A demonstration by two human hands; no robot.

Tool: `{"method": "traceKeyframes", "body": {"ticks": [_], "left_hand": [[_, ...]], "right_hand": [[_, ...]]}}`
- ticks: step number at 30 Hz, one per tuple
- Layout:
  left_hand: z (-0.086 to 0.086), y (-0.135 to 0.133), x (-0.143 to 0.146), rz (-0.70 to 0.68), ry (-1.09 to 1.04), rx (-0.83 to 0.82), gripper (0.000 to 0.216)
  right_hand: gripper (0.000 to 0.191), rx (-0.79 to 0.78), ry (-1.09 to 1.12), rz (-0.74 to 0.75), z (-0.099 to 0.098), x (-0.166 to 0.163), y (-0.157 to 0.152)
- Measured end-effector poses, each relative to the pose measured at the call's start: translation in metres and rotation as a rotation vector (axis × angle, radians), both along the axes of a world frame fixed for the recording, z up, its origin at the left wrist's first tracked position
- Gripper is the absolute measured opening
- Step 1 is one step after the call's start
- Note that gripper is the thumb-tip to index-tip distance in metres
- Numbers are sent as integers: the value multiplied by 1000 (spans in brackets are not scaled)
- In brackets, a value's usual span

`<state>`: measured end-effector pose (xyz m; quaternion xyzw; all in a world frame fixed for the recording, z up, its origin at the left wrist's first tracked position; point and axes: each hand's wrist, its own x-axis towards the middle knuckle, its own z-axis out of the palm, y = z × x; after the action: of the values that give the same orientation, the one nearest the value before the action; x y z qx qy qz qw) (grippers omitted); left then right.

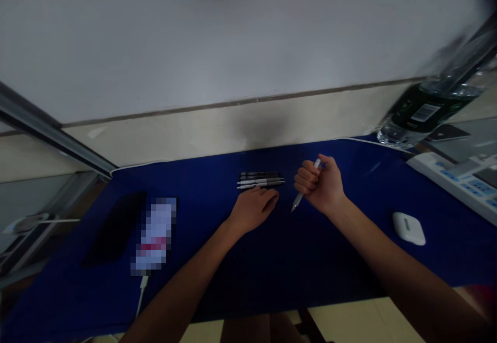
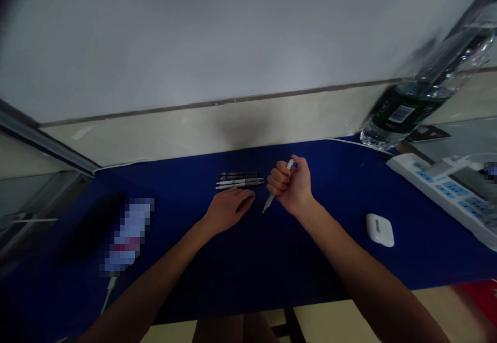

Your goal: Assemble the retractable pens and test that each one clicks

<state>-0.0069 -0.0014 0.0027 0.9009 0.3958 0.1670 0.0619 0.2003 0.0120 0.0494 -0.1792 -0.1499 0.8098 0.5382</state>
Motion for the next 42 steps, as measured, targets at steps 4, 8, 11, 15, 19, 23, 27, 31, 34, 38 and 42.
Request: {"method": "traceKeyframes", "body": {"ticks": [4, 8, 11, 15, 19, 23, 27, 31, 34, 38, 42], "left_hand": [[0, 0, 0, 1, 2, -3, 29], [0, 0, 0, 6, 4, 0, 28], [0, 0, 0, 7, -1, 7, 27], [1, 0, 0, 3, -2, 3, 28], [2, -1, 0, -1, -4, 2, 28], [1, -1, 0, -1, -15, 3, 28], [0, 0, 0, 1, -11, 3, 28], [2, 0, 1, 5, -6, -1, 27], [2, -1, 1, 4, -4, 1, 27], [2, -1, 0, 2, -10, 9, 27], [1, 0, 0, -4, -12, 16, 27]], "right_hand": [[47, 1, 8, 1, 0, 0, 0], [48, 19, 7, 12, -1, 1, 1], [45, 20, 5, 11, -2, 2, 2], [43, -3, 9, -13, -2, 2, 2], [42, -22, 14, -39, -2, 3, 2], [41, -31, 13, -39, -2, 3, 2], [41, -39, 11, -37, -2, 2, 2], [42, -53, 9, -41, -2, 3, 2], [44, -54, 8, -34, -2, 3, 2], [42, -51, 5, -25, -2, 2, 2], [42, -57, 12, -11, -2, 2, 2]]}}
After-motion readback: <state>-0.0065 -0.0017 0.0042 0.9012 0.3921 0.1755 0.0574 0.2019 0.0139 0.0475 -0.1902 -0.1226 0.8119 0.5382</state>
